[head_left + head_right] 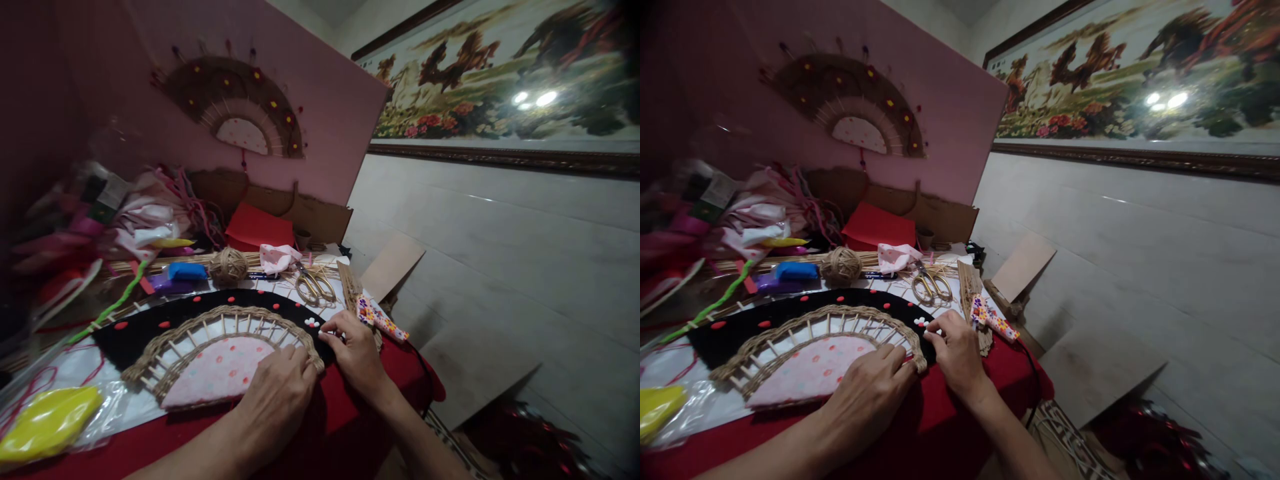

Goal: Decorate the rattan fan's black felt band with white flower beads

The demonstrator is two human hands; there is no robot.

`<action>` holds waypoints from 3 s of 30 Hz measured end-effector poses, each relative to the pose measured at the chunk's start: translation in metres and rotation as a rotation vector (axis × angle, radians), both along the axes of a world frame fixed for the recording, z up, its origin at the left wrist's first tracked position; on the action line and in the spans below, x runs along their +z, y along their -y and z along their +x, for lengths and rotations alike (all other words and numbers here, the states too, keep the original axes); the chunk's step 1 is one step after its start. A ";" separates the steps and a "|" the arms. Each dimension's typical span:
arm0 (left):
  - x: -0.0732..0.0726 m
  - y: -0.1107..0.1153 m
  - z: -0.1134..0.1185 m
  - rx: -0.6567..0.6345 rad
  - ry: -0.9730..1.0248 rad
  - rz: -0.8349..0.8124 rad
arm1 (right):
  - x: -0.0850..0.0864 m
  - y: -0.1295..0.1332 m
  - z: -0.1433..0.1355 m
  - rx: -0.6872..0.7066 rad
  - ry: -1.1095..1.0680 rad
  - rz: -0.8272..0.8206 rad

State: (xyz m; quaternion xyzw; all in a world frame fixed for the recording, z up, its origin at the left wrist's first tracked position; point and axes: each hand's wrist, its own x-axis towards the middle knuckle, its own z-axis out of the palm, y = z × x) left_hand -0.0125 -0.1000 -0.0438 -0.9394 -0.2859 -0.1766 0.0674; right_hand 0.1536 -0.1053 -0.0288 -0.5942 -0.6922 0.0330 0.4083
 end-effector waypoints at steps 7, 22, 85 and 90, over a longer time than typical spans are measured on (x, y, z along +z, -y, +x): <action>-0.004 0.001 0.000 0.005 0.013 0.015 | -0.006 -0.011 -0.002 -0.073 0.067 -0.015; -0.003 0.001 0.000 -0.008 0.036 -0.003 | -0.011 -0.014 -0.005 -0.040 0.165 -0.039; 0.000 0.001 0.002 -0.013 0.016 0.010 | -0.011 -0.013 -0.007 -0.073 0.355 -0.036; -0.001 0.001 0.001 -0.016 0.014 0.012 | -0.008 -0.011 -0.005 -0.049 0.305 -0.033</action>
